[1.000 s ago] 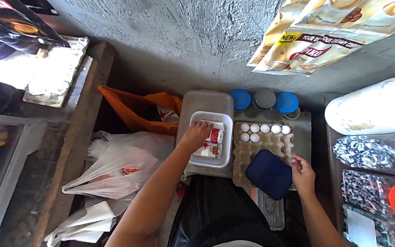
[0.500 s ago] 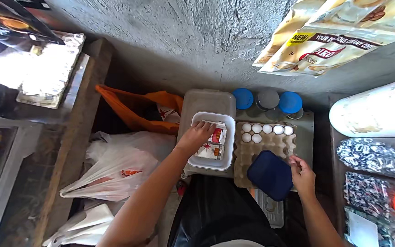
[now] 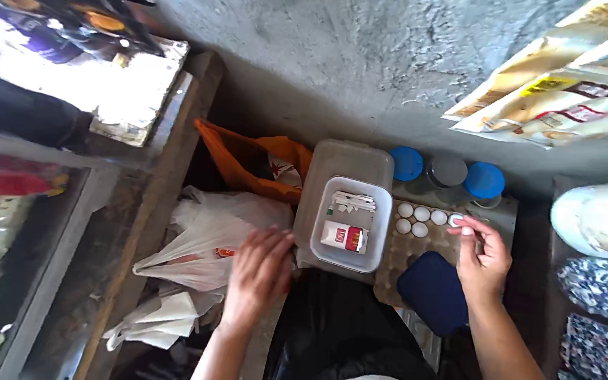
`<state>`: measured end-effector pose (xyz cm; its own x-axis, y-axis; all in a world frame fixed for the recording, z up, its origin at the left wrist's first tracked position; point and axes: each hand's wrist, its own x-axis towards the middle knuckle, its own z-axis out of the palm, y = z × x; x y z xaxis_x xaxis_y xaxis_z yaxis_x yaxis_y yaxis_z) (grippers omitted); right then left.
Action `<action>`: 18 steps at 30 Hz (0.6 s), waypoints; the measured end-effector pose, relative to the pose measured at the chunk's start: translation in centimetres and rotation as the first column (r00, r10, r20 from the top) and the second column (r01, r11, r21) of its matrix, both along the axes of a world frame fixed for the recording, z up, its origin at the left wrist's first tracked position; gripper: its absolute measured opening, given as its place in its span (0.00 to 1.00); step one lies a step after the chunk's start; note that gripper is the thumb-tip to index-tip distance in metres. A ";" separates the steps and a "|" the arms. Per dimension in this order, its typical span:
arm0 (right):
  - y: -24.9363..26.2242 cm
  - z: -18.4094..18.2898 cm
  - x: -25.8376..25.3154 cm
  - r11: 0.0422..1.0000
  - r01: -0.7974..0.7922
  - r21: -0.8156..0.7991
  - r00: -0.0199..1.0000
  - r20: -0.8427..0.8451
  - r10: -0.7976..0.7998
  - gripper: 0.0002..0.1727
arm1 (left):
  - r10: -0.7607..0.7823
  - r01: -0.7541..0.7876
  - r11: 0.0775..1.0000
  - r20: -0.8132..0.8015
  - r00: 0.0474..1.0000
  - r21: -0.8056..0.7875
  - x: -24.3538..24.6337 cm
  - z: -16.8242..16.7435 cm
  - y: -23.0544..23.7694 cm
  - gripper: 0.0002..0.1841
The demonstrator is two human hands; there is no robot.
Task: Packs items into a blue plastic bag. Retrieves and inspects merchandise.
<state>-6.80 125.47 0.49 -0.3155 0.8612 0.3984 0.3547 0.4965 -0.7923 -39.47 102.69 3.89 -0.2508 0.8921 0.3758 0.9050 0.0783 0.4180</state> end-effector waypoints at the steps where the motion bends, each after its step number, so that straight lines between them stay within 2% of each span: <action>1: 0.6 0.9 -3.0 0.997 -0.079 0.002 0.994 -0.069 0.079 0.14 | 0.123 -0.121 0.991 -0.036 0.992 0.049 -0.9 0.9 -2.2 0.15; 4: 0.7 3.4 -13.9 0.937 -0.325 -0.131 0.935 -0.193 0.298 0.14 | 0.386 -0.365 0.920 -0.159 0.909 0.145 -1.9 3.4 -8.0 0.12; 7: -0.4 3.4 -26.2 0.758 -0.522 -0.391 0.853 -0.233 0.467 0.19 | 0.440 -0.418 0.896 -0.175 0.881 0.149 -0.3 4.2 -11.4 0.09; 9: -1.5 1.6 -34.1 0.604 -0.513 -0.610 0.840 -0.213 0.498 0.22 | 0.427 -0.413 0.902 -0.121 0.896 0.125 1.3 3.5 -11.8 0.08; 10: -2.1 0.6 -37.4 0.548 -0.448 -0.707 0.850 -0.147 0.506 0.24 | 0.418 -0.407 0.906 -0.089 0.904 0.113 1.7 2.9 -11.4 0.08; 11: -2.9 -0.8 -40.1 0.536 -0.366 -0.761 0.857 -0.050 0.513 0.25 | 0.404 -0.396 0.912 -0.061 0.913 0.107 1.9 2.5 -10.6 0.09; 13: -4.7 -4.8 -43.5 0.581 -0.194 -0.790 0.854 0.155 0.496 0.29 | 0.356 -0.352 0.930 -0.014 0.934 0.108 0.8 1.8 -7.9 0.10; 15: -6.9 -8.4 -43.9 0.610 -0.092 -0.787 0.766 0.336 0.549 0.34 | 0.290 -0.291 0.955 0.032 0.957 0.058 -1.7 1.4 -4.4 0.12; 16: -8.4 -9.5 -43.2 0.633 -0.090 -0.769 0.729 0.382 0.568 0.35 | 0.252 -0.253 0.968 0.047 0.966 0.004 -3.1 1.1 -2.4 0.14; 18: -10.9 -9.3 -40.8 0.719 -0.221 -0.659 0.653 0.448 0.611 0.25 | 0.187 -0.169 0.966 0.075 0.980 -0.197 -6.0 -0.2 1.7 0.19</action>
<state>-47.59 114.56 -8.78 -0.6850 0.5588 -0.4676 0.6959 0.3115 -0.6471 -45.50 104.38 3.64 -0.4375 0.8825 0.1726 0.8278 0.3202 0.4607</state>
